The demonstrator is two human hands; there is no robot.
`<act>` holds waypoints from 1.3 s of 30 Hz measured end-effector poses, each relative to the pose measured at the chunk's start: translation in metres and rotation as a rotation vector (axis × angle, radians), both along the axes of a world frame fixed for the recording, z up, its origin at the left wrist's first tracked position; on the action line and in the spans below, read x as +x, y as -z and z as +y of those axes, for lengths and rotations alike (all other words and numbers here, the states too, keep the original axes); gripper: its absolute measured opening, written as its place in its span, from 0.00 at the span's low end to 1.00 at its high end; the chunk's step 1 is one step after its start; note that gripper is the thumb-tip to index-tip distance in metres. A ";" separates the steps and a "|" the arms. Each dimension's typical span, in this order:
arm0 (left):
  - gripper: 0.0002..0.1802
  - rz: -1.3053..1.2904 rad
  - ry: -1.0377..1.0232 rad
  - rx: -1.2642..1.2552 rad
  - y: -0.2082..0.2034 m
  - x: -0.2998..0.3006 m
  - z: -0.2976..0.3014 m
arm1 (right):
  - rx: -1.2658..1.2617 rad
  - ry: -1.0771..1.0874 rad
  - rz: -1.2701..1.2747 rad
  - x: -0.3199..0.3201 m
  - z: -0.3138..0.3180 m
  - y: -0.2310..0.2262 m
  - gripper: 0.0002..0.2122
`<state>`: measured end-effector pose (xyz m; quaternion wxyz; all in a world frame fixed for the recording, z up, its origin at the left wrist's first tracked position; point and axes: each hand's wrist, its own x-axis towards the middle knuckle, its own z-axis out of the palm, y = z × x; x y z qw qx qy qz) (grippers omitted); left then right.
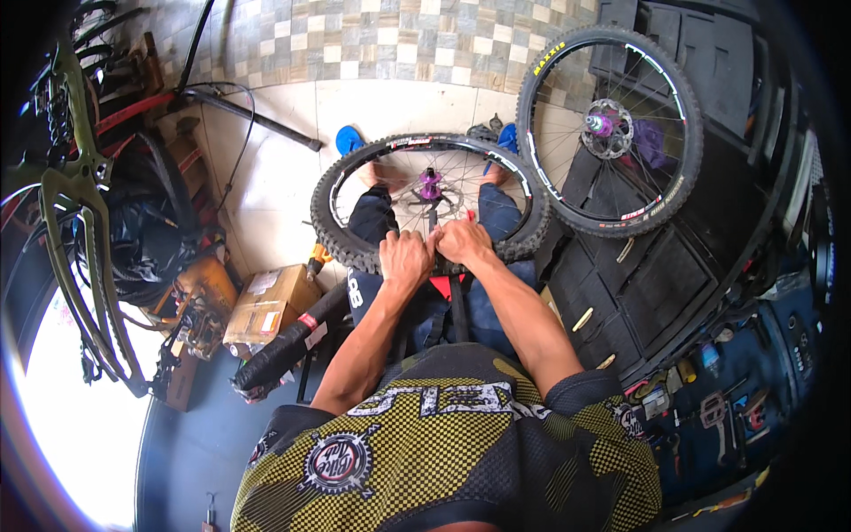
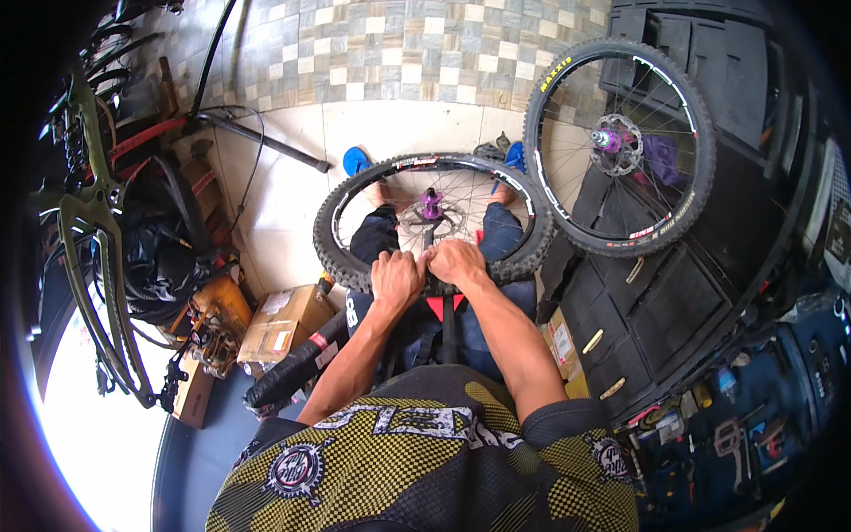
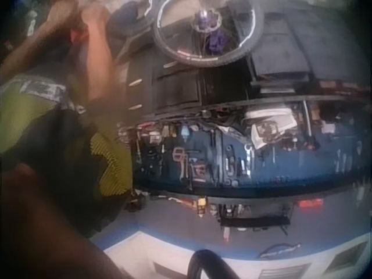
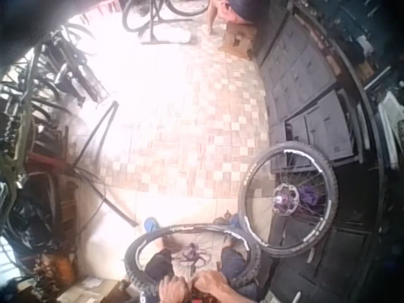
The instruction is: The person mounts a bicycle tire onto a wheel rim using tire levers. They repeatedly pry the tire bead over the rim edge, rotate the wheel, and reposition the levers to seat the tire fully around the rim.
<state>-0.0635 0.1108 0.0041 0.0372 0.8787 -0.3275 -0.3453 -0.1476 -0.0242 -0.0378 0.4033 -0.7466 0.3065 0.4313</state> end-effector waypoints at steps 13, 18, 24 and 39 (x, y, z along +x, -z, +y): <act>0.27 0.355 -0.275 0.463 0.040 0.055 -0.034 | 0.044 -0.051 0.155 0.054 -0.012 0.008 0.24; 0.26 0.439 -0.263 0.490 0.058 0.034 -0.011 | 0.086 -0.077 0.146 0.041 0.001 0.018 0.27; 0.28 0.485 -0.284 0.503 0.066 0.031 -0.005 | 0.134 -0.089 0.152 0.032 0.012 0.035 0.28; 0.34 0.297 -0.328 0.281 0.046 -0.007 0.032 | -0.072 -0.083 0.146 -0.012 0.018 -0.007 0.36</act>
